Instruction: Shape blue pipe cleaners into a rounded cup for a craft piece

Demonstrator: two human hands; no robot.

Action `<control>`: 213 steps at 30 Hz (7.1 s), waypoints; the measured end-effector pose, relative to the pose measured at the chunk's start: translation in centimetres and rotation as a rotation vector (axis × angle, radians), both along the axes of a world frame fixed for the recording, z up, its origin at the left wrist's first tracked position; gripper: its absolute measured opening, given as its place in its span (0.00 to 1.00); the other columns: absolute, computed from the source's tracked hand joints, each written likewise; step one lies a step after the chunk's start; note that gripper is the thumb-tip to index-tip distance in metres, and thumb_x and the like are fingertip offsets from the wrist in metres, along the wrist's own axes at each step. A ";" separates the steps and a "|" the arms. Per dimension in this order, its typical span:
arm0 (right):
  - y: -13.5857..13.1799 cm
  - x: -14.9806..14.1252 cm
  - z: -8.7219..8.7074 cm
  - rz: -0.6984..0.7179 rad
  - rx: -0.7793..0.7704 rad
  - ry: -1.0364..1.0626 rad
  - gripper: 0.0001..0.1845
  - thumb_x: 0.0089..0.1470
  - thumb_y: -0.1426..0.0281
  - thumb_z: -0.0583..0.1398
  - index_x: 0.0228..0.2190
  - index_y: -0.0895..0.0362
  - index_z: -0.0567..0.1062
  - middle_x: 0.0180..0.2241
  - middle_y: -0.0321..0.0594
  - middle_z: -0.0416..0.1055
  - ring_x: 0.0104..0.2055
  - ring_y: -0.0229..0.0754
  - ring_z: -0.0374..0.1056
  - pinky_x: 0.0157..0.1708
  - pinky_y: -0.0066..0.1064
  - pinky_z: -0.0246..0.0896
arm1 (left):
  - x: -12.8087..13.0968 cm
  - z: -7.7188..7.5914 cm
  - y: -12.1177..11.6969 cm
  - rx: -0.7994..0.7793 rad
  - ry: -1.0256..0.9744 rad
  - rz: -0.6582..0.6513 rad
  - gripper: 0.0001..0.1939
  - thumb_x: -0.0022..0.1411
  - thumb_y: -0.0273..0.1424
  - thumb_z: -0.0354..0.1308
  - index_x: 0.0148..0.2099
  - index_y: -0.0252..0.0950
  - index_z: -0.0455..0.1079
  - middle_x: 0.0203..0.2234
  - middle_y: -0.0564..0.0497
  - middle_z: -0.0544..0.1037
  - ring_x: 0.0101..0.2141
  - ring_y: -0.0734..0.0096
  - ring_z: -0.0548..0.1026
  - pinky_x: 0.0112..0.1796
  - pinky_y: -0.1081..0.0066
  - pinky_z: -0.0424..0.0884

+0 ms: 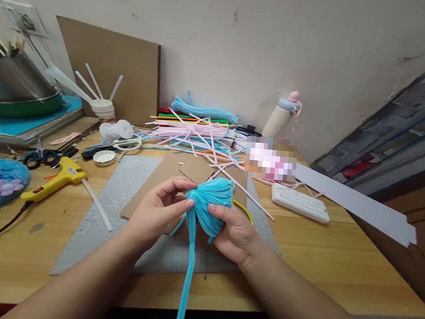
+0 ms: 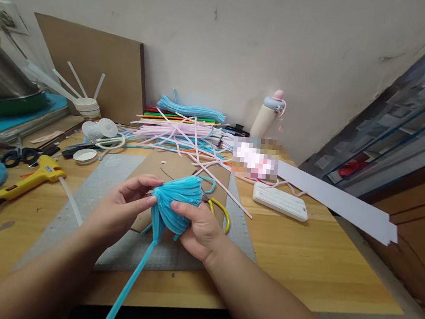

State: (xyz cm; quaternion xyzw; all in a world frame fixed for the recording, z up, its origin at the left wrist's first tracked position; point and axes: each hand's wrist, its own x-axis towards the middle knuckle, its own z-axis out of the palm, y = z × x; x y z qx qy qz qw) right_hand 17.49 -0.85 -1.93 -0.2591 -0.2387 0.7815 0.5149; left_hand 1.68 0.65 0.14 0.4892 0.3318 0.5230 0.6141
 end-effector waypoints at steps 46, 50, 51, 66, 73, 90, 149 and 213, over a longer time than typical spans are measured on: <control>-1.1 0.4 0.7 0.092 -0.132 -0.051 0.19 0.37 0.74 0.71 0.35 0.57 0.77 0.28 0.33 0.76 0.26 0.32 0.71 0.24 0.19 0.66 | -0.5 -0.9 -0.2 -0.070 0.002 -0.309 0.25 0.56 0.34 0.60 0.57 0.40 0.67 0.54 0.45 0.72 0.52 0.53 0.69 0.49 0.61 0.67; -1.3 0.4 0.8 0.107 -0.143 -0.067 0.15 0.38 0.74 0.71 0.32 0.59 0.77 0.25 0.34 0.76 0.24 0.31 0.69 0.23 0.18 0.66 | -0.6 -1.1 0.0 0.039 0.075 -0.259 0.22 0.57 0.33 0.61 0.55 0.43 0.70 0.58 0.48 0.68 0.57 0.53 0.64 0.54 0.62 0.63; -1.3 0.5 0.8 0.117 -0.158 -0.057 0.14 0.38 0.74 0.71 0.31 0.60 0.78 0.24 0.34 0.75 0.24 0.30 0.69 0.23 0.18 0.66 | -0.7 -1.2 0.1 0.083 0.097 -0.239 0.21 0.56 0.33 0.61 0.54 0.43 0.71 0.58 0.48 0.67 0.59 0.54 0.62 0.56 0.62 0.61; -0.7 1.1 0.5 0.288 -0.389 0.264 0.12 0.44 0.81 0.65 0.34 0.68 0.74 0.27 0.41 0.74 0.29 0.30 0.70 0.29 0.14 0.68 | -0.8 0.0 0.3 0.452 0.482 -0.110 0.22 0.57 0.26 0.58 0.55 0.40 0.70 0.55 0.45 0.70 0.57 0.56 0.65 0.57 0.61 0.58; -0.8 1.1 0.6 0.240 -0.307 0.168 0.12 0.41 0.79 0.69 0.32 0.66 0.76 0.26 0.39 0.74 0.27 0.30 0.70 0.28 0.15 0.68 | -0.7 -0.5 0.0 0.343 0.331 -0.178 0.21 0.61 0.33 0.57 0.57 0.42 0.68 0.56 0.47 0.68 0.58 0.56 0.62 0.57 0.62 0.58; -0.8 0.8 0.0 0.221 -0.350 0.144 0.13 0.39 0.80 0.68 0.31 0.66 0.76 0.26 0.39 0.74 0.28 0.29 0.70 0.29 0.16 0.67 | -0.7 -0.8 0.3 0.545 0.558 -0.019 0.21 0.58 0.27 0.58 0.55 0.40 0.70 0.53 0.46 0.72 0.56 0.59 0.66 0.57 0.61 0.58; -1.2 -1.7 -0.4 -0.229 0.056 -0.267 0.13 0.37 0.65 0.71 0.26 0.58 0.78 0.24 0.36 0.75 0.23 0.33 0.66 0.23 0.25 0.63 | 1.7 -2.1 -0.7 -0.328 -0.227 -0.031 0.13 0.47 0.32 0.70 0.32 0.30 0.72 0.23 0.50 0.76 0.23 0.75 0.71 0.27 0.73 0.69; -1.3 -2.1 -1.4 -0.344 0.190 -0.336 0.10 0.49 0.62 0.65 0.29 0.55 0.73 0.22 0.31 0.69 0.23 0.33 0.63 0.25 0.26 0.59 | 2.9 -3.4 -1.3 -0.508 -0.330 -0.118 0.10 0.48 0.31 0.69 0.27 0.30 0.75 0.20 0.52 0.72 0.23 0.78 0.69 0.29 0.76 0.66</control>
